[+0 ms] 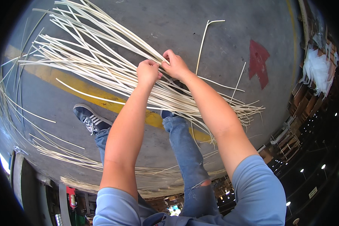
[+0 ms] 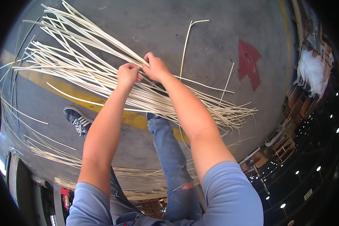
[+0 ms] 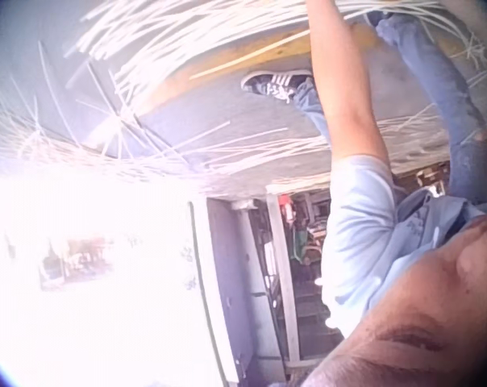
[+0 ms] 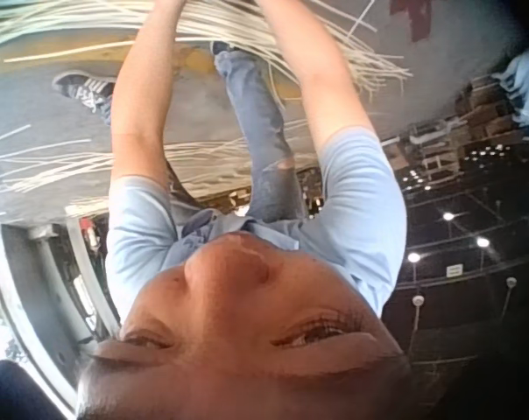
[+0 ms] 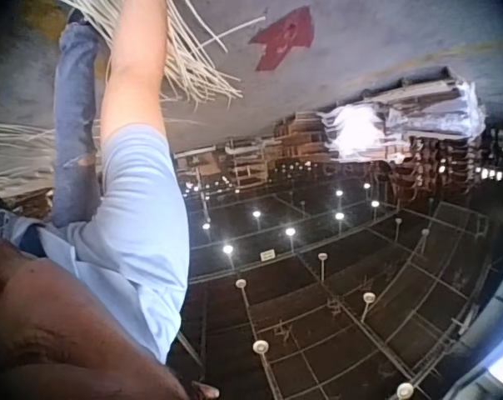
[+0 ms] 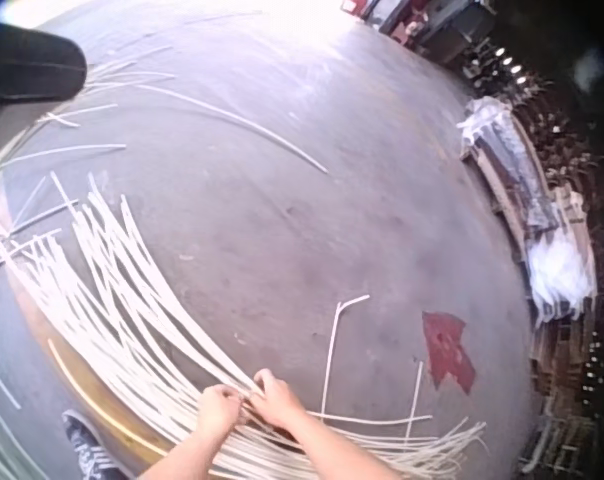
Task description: The person gathers loose bamboo sticks from the floor, aligns them into bundles, and repeatedly lifts and drops them to separate and reorganize the sticks. The person continues this process across multiple piles, handling the sticks by hand without tools.
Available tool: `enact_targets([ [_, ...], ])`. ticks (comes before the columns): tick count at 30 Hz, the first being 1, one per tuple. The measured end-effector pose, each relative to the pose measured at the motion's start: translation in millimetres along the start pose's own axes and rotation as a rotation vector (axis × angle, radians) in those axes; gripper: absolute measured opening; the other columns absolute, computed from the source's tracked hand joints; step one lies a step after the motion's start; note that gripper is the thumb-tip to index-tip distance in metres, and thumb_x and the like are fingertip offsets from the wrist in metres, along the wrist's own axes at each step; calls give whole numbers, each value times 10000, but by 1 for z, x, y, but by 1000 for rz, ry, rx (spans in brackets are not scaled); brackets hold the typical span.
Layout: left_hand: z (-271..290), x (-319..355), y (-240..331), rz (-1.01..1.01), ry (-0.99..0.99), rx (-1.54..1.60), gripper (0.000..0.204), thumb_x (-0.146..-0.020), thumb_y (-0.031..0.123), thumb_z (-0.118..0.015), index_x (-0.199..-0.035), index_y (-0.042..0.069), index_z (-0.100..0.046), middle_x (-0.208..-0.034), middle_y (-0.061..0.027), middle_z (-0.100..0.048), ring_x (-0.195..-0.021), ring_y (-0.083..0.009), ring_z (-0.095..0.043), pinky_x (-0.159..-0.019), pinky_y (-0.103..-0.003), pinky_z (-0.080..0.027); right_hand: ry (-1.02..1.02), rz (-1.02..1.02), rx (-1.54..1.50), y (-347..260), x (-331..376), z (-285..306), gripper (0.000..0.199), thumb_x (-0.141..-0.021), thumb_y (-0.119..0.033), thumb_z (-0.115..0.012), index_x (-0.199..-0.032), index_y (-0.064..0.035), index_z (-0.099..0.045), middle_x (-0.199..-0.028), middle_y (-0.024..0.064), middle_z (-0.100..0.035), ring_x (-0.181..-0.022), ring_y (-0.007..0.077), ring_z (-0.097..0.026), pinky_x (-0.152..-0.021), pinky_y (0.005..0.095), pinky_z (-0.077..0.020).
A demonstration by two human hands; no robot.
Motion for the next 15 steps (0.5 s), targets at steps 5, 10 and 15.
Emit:
enact_targets([
  [5, 33, 5, 22, -190, 121, 107, 176, -986, 132, -640, -972, -42, -664, -710, -98, -683, -605, -150, -702, -513, -268, -542, -65, -75, 17, 11, 1, 6, 392, -884, -244, -651, -1172, -27, -495, -1119, 238, -667, -1058, 392, -646, -907, 451, -508],
  [10, 205, -40, 73, -314, 327, 163, 243, -983, 197, -682, -1083, -23, -662, -730, -64, -665, -583, -101, -613, -555, -217, -500, -100, -176, 3, 19, 3, 12, 548, -806, -286, -732, -1223, -32, -483, -1167, 207, -662, -1103, 359, -641, -948, 424, -505],
  [15, 390, -72, 115, -391, 590, 136, 279, -958, 195, -722, -1092, -43, -664, -844, -43, -655, -692, -106, -640, -570, -211, -507, -199, -198, -36, -1, -14, 7, 841, -731, -426, -805, -1395, -43, -459, -1285, 184, -636, -1198, 330, -614, -1031, 405, -476],
])
Point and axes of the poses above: each hand's wrist, its own x-axis away from the middle knuckle, its own z-axis out of the back of the hand, y = z × x, the point moved 5 cm from there along -x, towards the middle knuckle
